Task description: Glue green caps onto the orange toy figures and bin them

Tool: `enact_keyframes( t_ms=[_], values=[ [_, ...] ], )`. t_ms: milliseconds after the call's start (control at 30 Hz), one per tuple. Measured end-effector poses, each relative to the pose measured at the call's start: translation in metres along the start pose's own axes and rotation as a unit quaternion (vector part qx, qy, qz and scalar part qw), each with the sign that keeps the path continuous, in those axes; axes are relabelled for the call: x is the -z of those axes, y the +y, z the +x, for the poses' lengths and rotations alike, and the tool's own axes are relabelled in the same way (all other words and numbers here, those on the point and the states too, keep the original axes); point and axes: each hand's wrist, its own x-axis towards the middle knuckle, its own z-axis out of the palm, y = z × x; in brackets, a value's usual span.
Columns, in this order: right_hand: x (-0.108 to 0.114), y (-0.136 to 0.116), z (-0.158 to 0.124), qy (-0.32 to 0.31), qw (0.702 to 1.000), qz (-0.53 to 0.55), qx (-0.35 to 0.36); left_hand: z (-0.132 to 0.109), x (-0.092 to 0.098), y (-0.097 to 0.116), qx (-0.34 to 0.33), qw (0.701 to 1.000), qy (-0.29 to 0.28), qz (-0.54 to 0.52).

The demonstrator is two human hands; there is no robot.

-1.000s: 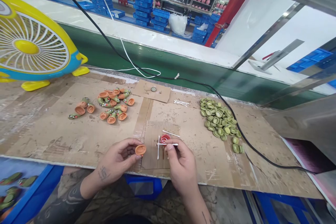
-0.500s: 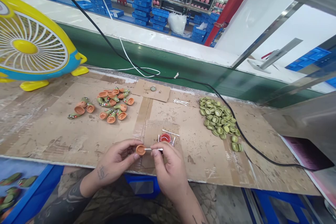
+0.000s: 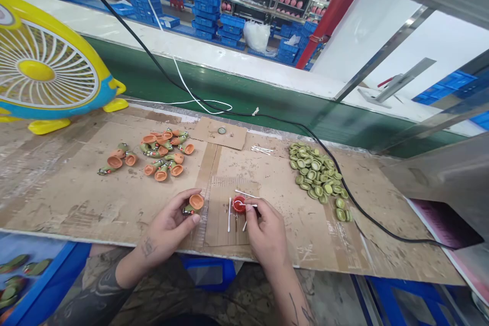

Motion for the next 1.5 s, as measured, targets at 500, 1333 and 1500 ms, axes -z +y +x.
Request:
enact_keyframes(
  t_ms=[500,1333,1500],
  values=[
    [0.006,-0.002,-0.006,0.025,0.999,0.041,0.013,-0.003,-0.003,0.003,-0.013,1.0,-0.018,0.013],
    [-0.036,-0.031,-0.02,-0.067,0.976,0.206,0.0,-0.002,0.006,-0.001,-0.018,0.997,-0.052,0.047],
    [-0.036,-0.03,-0.019,-0.056,0.979,0.196,0.005,0.0,0.007,-0.003,-0.014,0.996,-0.081,0.016]
  ],
)
